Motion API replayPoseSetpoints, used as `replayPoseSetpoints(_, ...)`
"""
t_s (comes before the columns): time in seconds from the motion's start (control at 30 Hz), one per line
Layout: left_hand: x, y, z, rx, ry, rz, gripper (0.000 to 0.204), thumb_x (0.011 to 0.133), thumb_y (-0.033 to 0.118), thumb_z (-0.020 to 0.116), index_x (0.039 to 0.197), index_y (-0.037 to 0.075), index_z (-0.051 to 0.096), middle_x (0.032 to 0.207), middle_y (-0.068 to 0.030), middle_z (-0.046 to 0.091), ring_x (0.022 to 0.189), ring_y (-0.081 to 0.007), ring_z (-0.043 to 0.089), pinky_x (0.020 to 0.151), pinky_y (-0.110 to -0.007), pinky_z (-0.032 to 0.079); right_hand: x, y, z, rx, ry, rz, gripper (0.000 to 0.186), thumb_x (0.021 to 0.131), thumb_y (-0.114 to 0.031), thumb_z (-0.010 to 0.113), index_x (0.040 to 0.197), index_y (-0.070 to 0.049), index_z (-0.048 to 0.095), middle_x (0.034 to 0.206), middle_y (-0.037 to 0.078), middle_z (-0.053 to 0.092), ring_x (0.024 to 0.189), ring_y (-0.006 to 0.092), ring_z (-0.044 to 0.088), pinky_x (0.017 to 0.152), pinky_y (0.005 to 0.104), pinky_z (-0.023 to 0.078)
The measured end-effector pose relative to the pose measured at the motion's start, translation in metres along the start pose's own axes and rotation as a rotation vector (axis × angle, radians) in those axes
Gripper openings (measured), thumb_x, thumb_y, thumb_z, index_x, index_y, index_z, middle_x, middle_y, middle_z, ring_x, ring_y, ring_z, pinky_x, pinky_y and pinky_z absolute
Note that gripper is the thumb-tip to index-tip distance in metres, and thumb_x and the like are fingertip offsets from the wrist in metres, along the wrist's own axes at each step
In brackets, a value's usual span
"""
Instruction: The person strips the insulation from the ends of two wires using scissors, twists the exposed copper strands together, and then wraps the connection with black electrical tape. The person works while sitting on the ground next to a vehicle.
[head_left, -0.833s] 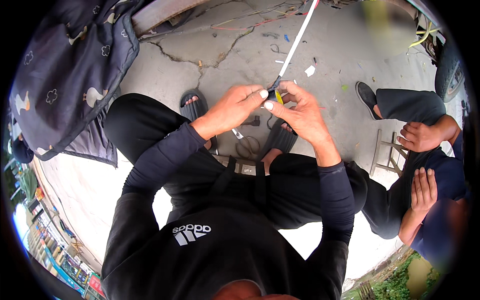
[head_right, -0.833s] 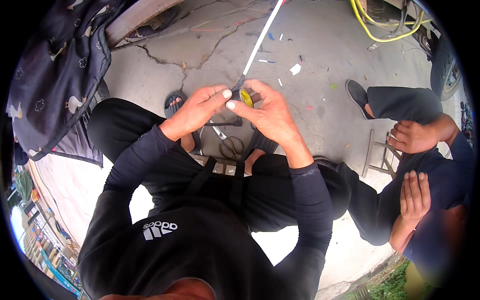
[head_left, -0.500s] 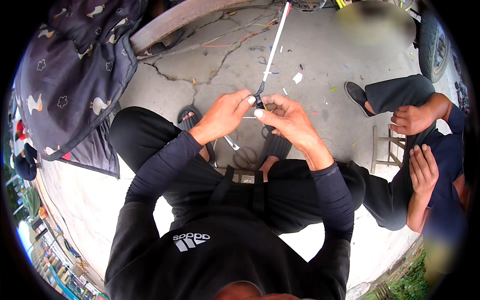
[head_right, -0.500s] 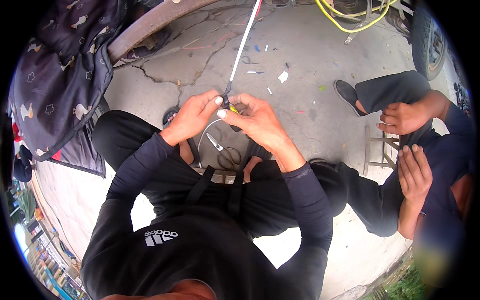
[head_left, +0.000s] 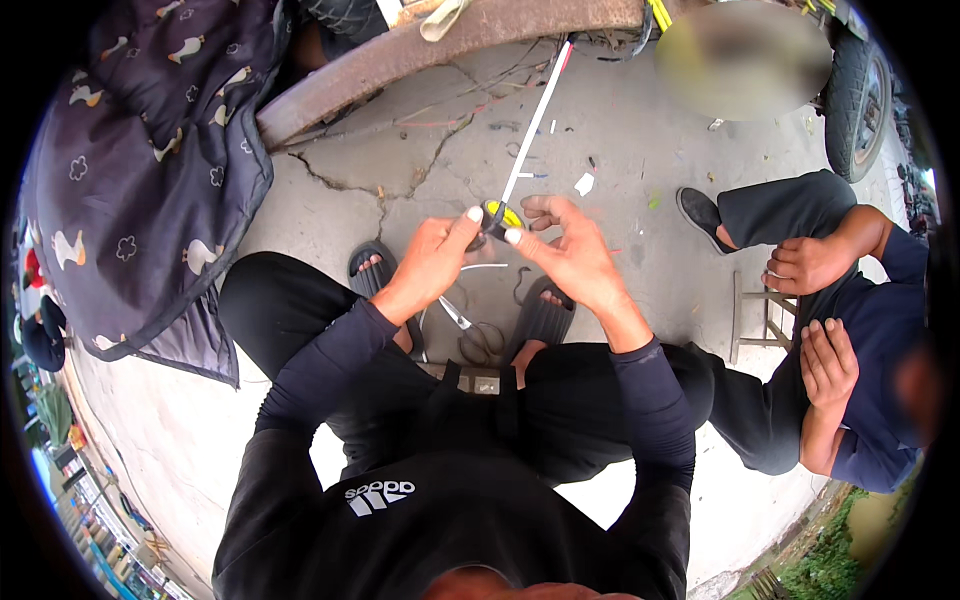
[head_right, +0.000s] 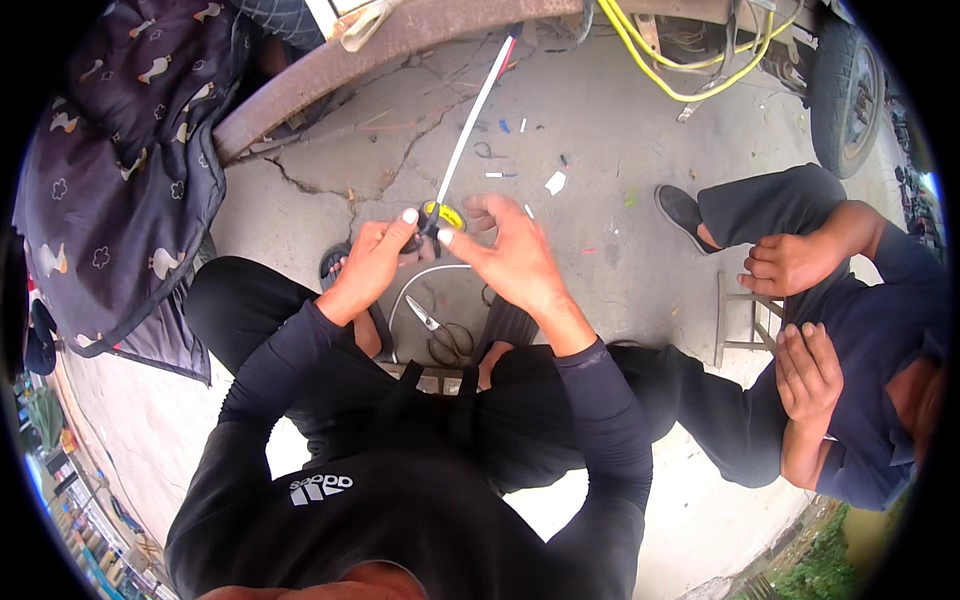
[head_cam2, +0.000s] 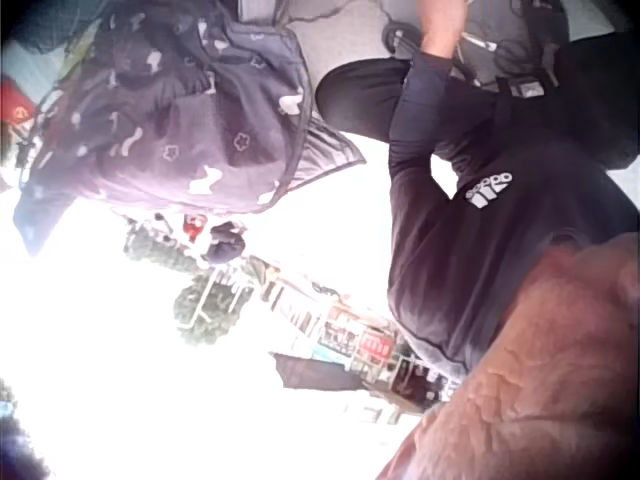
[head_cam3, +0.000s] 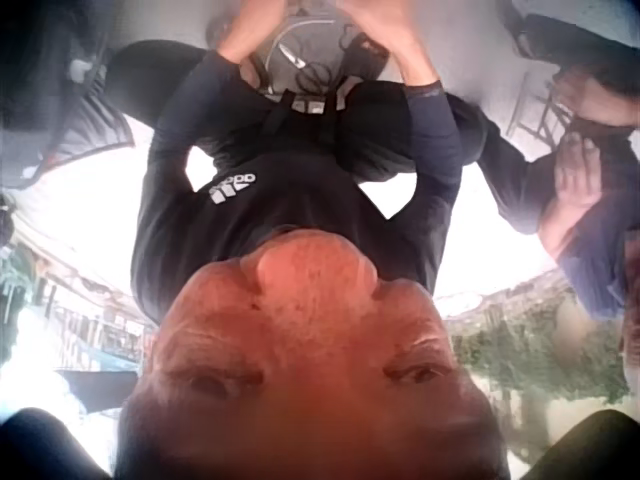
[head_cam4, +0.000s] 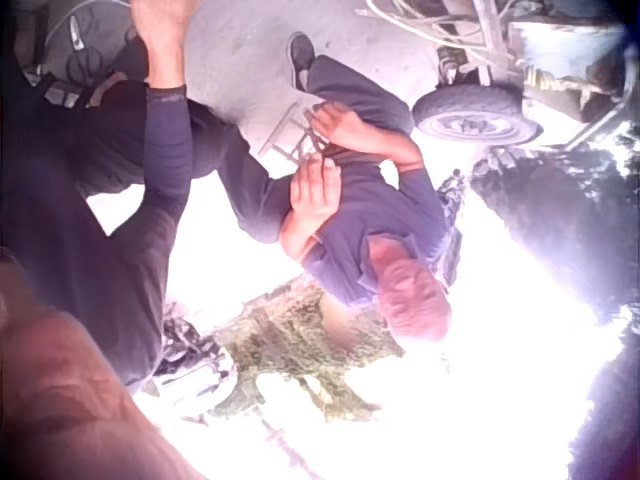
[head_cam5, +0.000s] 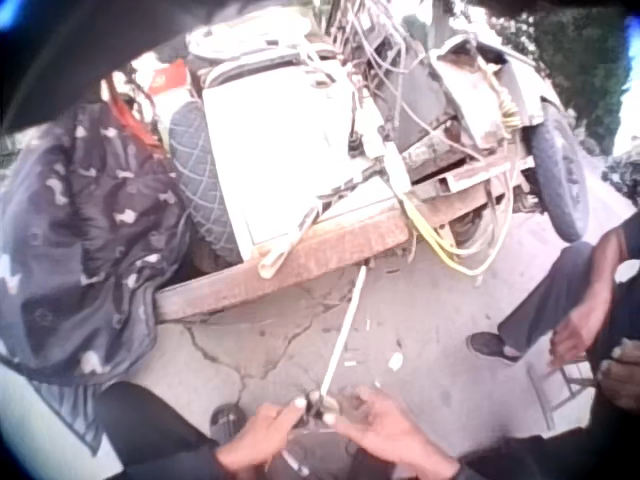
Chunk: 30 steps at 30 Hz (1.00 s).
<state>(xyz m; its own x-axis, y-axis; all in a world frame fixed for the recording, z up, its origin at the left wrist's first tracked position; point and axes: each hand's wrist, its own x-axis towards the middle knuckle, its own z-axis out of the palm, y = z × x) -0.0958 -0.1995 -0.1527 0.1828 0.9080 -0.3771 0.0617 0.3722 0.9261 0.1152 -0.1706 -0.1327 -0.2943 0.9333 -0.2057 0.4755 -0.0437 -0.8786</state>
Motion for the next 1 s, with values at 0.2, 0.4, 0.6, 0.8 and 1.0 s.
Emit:
replayPoseSetpoints(0.2,0.009,0.036,-0.005,-0.228,-0.041,-0.183,0.042,0.103,0.038,0.056,0.078,0.005,0.065,0.064,0.0062,0.052,0.057,-0.0028,0.041,0.051,-0.024,0.027,0.028,-0.023,-0.011,0.349,-0.454,-0.025,0.066,0.089,-0.027,0.079,0.147,-0.010,0.051,0.134,0.011,0.059,0.127,0.0217,0.054,0.106,0.0366,0.044)
replayPoseSetpoints(0.4,-0.014,0.057,-0.008,-0.134,-0.281,-0.024,0.035,0.103,0.030,0.053,0.078,0.006,0.058,0.072,0.0072,0.046,0.068,-0.0041,0.037,0.061,-0.025,0.028,-0.005,-0.045,-0.033,0.437,-0.451,0.119,0.048,0.088,-0.028,0.080,0.127,-0.006,0.061,0.106,0.003,0.063,0.101,0.0140,0.057,0.090,0.0315,0.048)
replayPoseSetpoints(0.6,-0.014,0.034,0.008,0.209,-0.076,0.195,0.030,0.101,0.024,0.059,0.087,-0.002,0.064,0.064,-0.0005,0.048,0.065,-0.0066,0.042,0.057,-0.029,0.037,-0.022,-0.033,-0.031,0.295,-0.319,0.094,0.044,0.085,-0.025,0.084,0.118,-0.002,0.065,0.103,0.004,0.067,0.097,0.0135,0.059,0.087,0.0326,0.050)
replayPoseSetpoints(0.8,-0.016,0.008,0.020,0.381,-0.006,0.320,0.023,0.095,0.021,0.063,0.095,-0.002,0.067,0.065,-0.0129,0.055,0.059,-0.0173,0.049,0.057,-0.036,0.042,-0.050,-0.009,-0.015,0.567,-0.293,0.219,0.064,0.086,-0.029,0.084,0.133,0.005,0.057,0.104,0.010,0.070,0.090,0.0121,0.065,0.080,0.0288,0.052)
replayPoseSetpoints(1.0,-0.018,0.007,0.022,0.816,0.078,0.699,0.021,0.085,0.012,0.067,0.103,0.002,0.068,0.083,-0.0151,0.069,0.075,-0.0377,0.066,0.065,-0.046,0.053,-0.051,-0.031,-0.018,0.529,-0.237,0.392,0.075,0.089,-0.047,0.077,0.132,0.011,0.055,0.105,0.015,0.071,0.080,0.0167,0.071,0.063,0.0251,0.052)
